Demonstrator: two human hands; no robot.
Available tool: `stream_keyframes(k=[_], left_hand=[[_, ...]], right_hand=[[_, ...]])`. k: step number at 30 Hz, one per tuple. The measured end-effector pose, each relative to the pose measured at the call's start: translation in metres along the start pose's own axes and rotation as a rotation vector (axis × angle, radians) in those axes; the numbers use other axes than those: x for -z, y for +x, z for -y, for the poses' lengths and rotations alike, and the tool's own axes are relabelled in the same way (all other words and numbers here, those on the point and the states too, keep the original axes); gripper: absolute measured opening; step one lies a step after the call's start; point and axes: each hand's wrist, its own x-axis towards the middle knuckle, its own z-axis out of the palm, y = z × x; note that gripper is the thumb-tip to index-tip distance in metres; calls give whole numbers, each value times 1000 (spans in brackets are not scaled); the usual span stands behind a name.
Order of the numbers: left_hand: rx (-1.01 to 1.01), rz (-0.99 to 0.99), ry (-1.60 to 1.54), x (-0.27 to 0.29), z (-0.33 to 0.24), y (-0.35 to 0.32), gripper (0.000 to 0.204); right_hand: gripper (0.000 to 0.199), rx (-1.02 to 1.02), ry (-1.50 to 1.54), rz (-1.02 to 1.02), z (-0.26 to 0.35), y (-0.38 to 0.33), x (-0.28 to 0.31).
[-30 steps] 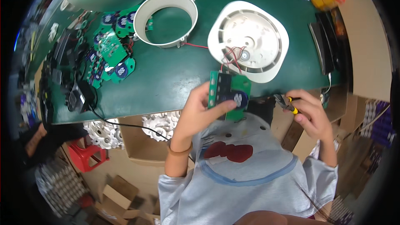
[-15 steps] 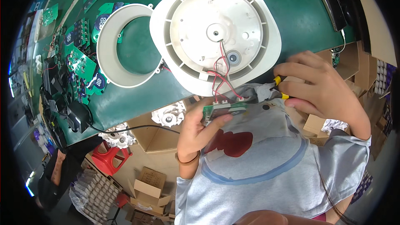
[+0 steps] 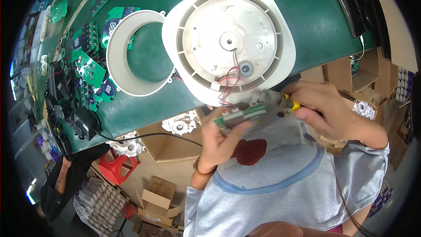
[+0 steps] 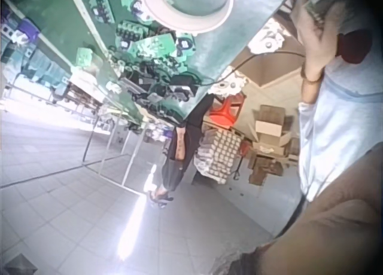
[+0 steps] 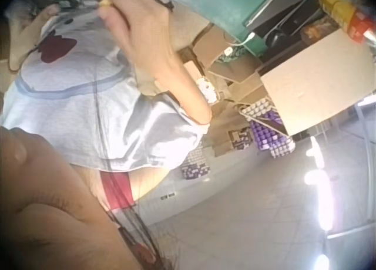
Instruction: Assembling electronic components and wiring into plastic housings for an appliance.
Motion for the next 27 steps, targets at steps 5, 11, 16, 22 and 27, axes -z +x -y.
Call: stream_keyframes(k=[5,11,16,22,27], left_hand=[[25,130,310,10,-3,-1,18],[-304,46,759,3,-20,-1,18],[-475,-34,925,4,-14,1,21],[-536,-46,1038,5,-12,2,19],[-551,-82,1179,2,-17,0,16]], right_hand=[[20,-413,487,102,6,-8,3],[18,-216,77,41,26,-14,4],[19,-165,152,140,26,-8,-5],[17,-124,37,74,28,-5,-10],[18,-113,-82,84,35,-1,-3]])
